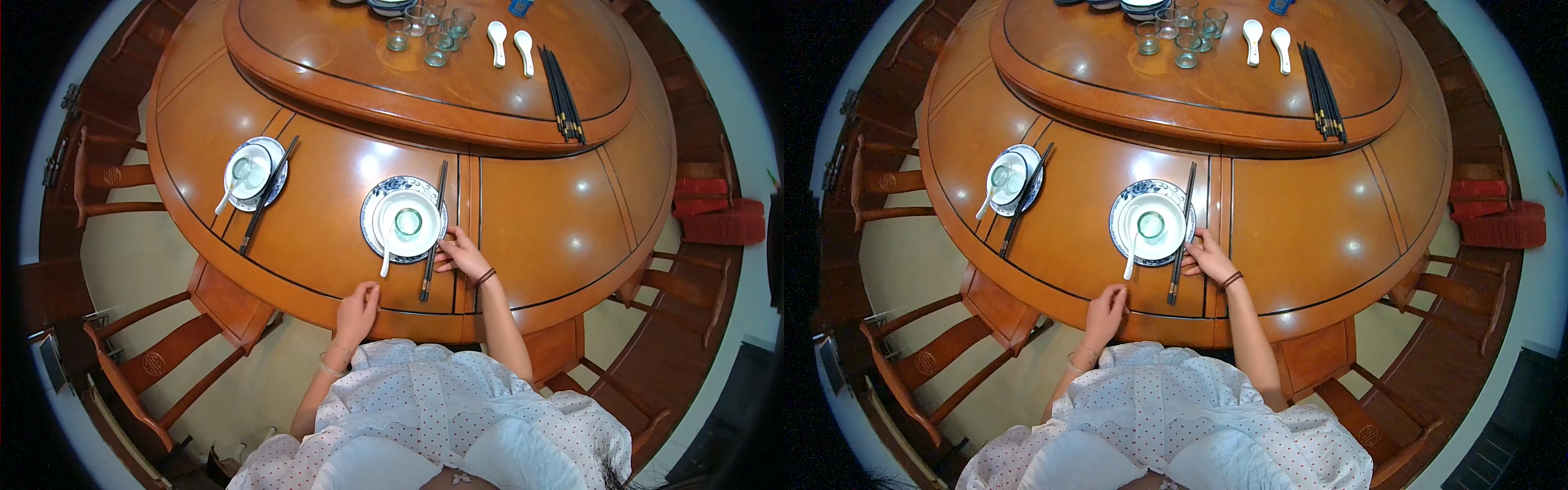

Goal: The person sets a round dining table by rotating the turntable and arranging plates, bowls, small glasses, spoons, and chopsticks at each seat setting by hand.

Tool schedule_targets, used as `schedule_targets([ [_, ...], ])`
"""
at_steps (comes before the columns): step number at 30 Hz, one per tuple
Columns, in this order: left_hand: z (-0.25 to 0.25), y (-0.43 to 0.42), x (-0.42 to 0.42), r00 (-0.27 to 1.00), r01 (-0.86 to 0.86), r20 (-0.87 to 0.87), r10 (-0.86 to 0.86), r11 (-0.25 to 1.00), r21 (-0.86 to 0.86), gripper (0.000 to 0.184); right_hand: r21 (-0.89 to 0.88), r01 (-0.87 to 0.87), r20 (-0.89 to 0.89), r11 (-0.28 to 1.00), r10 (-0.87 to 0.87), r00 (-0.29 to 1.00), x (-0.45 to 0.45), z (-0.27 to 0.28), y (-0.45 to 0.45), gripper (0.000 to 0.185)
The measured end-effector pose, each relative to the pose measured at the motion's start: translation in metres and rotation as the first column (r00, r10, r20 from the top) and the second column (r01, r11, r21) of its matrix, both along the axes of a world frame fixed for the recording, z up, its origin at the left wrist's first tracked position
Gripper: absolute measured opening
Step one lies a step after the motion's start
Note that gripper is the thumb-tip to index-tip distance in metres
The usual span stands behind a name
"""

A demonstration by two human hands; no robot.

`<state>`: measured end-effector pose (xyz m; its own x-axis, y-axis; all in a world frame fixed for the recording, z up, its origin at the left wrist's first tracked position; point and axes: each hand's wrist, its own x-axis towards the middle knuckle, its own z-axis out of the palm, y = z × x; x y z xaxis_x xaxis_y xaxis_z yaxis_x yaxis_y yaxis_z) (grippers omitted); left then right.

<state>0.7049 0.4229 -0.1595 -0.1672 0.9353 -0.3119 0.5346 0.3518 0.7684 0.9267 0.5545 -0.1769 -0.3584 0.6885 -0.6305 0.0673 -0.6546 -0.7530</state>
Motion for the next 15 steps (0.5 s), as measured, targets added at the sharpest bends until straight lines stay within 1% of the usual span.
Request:
schedule_targets([
  [1, 0.001, 0.001, 0.006, 0.997, 0.068, 0.044, -0.067, 0.998, -0.008, 0.026, -0.002, 0.001, -0.001, 1.000, -0.001, 1.000, 0.000, -0.002, -0.001, 0.041],
  [3, 0.001, 0.007, 0.019, 0.992, 0.103, 0.069, -0.101, 0.995, -0.019, 0.025, 0.042, 0.005, 0.029, 0.999, -0.006, 1.000, -0.002, -0.008, -0.002, 0.039],
  [5, -0.002, 0.014, 0.030, 0.956, 0.282, 0.111, -0.270, 0.954, -0.107, 0.027, 0.058, 0.015, 0.032, 0.998, -0.017, 0.999, -0.004, -0.014, -0.002, 0.038],
  [6, -0.003, 0.018, 0.036, 0.943, 0.291, 0.197, -0.269, 0.952, -0.095, 0.029, 0.076, 0.024, 0.035, 0.997, -0.027, 0.999, -0.005, -0.016, -0.002, 0.037],
  [7, -0.003, 0.022, 0.041, 0.942, 0.292, 0.198, -0.270, 0.952, -0.094, 0.029, 0.076, 0.025, 0.035, 0.997, -0.028, 0.999, -0.005, -0.018, -0.003, 0.037],
  [9, -0.003, 0.031, 0.050, 0.893, 0.235, 0.438, -0.104, 0.938, -0.255, 0.031, 0.096, 0.032, 0.025, 0.995, -0.035, 0.999, -0.005, -0.019, -0.003, 0.041],
  [13, -0.007, 0.039, 0.056, 0.875, 0.242, 0.479, -0.070, 0.920, -0.308, 0.032, 0.089, 0.034, 0.037, 0.995, -0.038, 0.999, -0.005, -0.019, -0.003, 0.041],
  [15, -0.010, 0.040, 0.057, 0.844, 0.261, 0.535, -0.047, 0.906, -0.334, 0.031, 0.080, 0.033, 0.012, 0.996, -0.034, 0.999, -0.005, -0.020, -0.002, 0.039],
])
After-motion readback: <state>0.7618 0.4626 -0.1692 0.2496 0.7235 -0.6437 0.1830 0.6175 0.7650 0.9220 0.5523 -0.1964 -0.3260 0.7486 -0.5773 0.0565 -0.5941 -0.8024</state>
